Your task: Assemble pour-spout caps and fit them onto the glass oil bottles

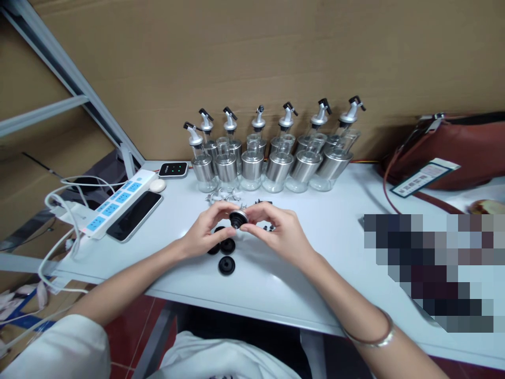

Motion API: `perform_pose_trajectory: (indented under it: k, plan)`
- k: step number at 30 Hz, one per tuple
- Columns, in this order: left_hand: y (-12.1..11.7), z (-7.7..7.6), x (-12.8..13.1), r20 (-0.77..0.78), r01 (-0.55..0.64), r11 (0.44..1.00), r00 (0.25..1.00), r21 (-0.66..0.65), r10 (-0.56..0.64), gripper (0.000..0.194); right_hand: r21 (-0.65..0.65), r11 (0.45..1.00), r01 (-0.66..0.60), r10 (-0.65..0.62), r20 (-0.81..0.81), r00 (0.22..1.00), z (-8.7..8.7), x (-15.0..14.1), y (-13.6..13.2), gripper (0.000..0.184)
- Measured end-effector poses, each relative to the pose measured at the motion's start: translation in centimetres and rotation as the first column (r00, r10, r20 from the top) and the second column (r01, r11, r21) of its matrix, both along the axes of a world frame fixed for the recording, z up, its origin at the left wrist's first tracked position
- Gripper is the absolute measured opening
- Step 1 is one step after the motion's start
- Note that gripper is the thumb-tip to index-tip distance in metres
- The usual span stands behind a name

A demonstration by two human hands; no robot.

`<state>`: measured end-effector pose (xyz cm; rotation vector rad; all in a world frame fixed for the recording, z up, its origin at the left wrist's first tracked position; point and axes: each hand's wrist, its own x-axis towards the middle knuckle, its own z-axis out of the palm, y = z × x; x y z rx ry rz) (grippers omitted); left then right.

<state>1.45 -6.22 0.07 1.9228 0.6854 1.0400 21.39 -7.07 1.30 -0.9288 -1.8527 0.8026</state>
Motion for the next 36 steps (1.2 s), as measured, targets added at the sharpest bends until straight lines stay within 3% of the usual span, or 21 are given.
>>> perform_pose_trajectory:
  k: [3,7,15,26,33,36]
  plan:
    - [0.1,0.2,-0.1,-0.07,-0.08,0.993,0.994,0.086,0.086,0.032,-0.015,1.0,-0.012,0.014,0.084,0.996,0.4,1.0,0.7,0.023]
    - [0.4,0.3,-0.4,-0.141,-0.124,0.976,0.979,0.179,0.151,0.029,0.124,0.98,0.155,-0.188,0.33,0.925,0.1,3.1,2.6,0.017]
    - [0.4,-0.3,-0.3,-0.17,0.013,0.971,0.985,0.238,0.028,0.024,0.184,0.98,0.078,-0.178,0.627,0.758,-2.2,4.3,4.3,0.019]
    - [-0.1,0.5,-0.5,-0.321,0.031,0.962,0.945,0.27,0.06,0.028,0.189,0.976,0.107,-0.207,0.656,0.726,-2.5,4.1,4.1,0.014]
    - [-0.1,0.4,-0.5,-0.341,0.017,0.946,0.935,0.324,0.1,0.016,0.222,0.973,0.065,-0.202,0.681,0.704,-2.8,4.1,4.2,0.019]
    - [0.0,-0.3,-0.4,-0.275,-0.025,0.94,0.953,0.34,0.125,0.031,0.233,0.97,0.07,-0.215,0.687,0.695,-2.7,4.2,4.2,0.018]
